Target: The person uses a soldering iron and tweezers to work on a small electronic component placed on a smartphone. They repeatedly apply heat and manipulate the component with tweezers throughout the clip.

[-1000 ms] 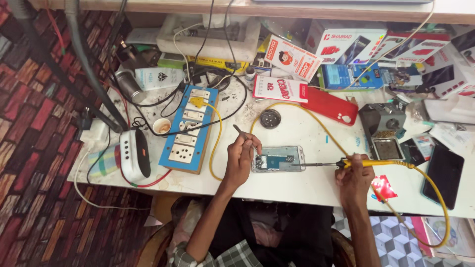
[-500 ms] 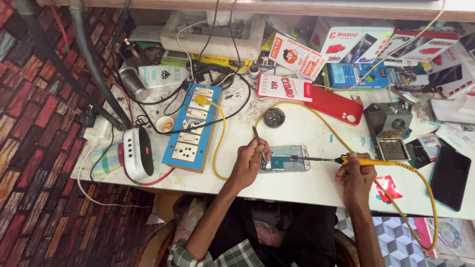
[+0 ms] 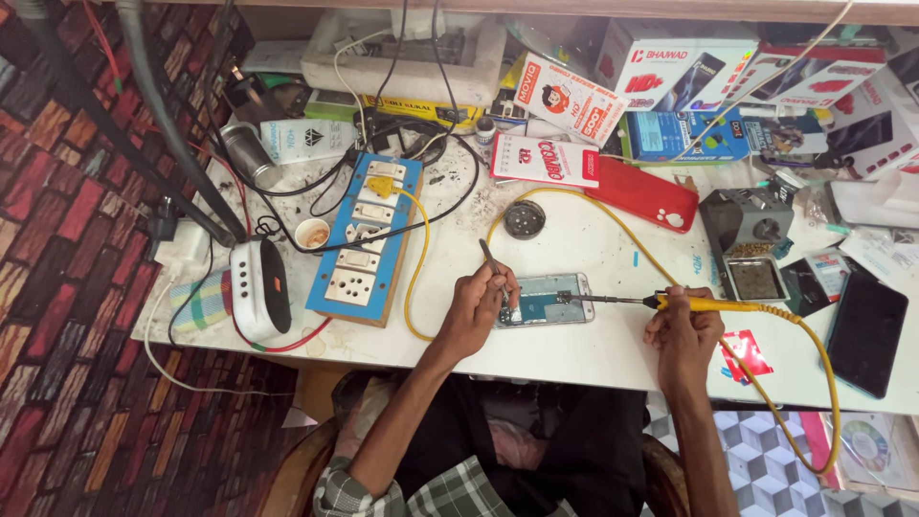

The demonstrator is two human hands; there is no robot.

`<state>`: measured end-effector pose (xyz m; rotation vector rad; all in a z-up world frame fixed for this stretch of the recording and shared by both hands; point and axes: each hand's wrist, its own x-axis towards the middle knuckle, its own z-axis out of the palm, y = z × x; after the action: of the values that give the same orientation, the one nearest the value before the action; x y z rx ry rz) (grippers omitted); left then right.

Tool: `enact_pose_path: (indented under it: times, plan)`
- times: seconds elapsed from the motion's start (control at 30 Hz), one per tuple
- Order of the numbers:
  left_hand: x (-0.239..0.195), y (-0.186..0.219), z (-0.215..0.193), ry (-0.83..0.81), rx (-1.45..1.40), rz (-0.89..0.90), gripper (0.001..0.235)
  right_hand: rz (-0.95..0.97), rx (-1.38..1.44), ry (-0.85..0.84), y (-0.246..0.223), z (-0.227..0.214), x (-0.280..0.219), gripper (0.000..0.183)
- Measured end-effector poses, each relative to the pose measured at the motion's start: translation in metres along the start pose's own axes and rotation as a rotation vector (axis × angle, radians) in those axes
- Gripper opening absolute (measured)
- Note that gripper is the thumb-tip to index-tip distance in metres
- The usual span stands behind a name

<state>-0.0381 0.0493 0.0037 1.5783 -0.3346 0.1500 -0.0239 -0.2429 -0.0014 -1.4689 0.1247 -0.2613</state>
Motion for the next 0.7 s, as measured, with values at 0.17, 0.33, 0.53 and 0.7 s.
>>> enact_pose_path:
  times: [0.17, 0.33, 0.53, 0.7]
  plan:
    - [0.0026, 0.0000, -0.0014, -0.030, 0.051, 0.015, 0.028, 0.003, -0.020, 0.020, -0.0006, 0.0009, 0.0008, 0.026]
    - [0.0023, -0.0027, -0.0002, 0.030, -0.025, 0.016, 0.026, -0.006, -0.025, 0.026, 0.0018, 0.0007, 0.0014, 0.026]
    - [0.0043, -0.0012, -0.0021, -0.002, 0.000, -0.037, 0.026, 0.001, -0.008, 0.035, -0.0006, 0.0019, 0.0016, 0.025]
    - [0.0030, -0.0050, -0.0025, 0.049, -0.059, -0.045, 0.026, 0.020, -0.018, 0.051, -0.0002, 0.0023, 0.0001, 0.024]
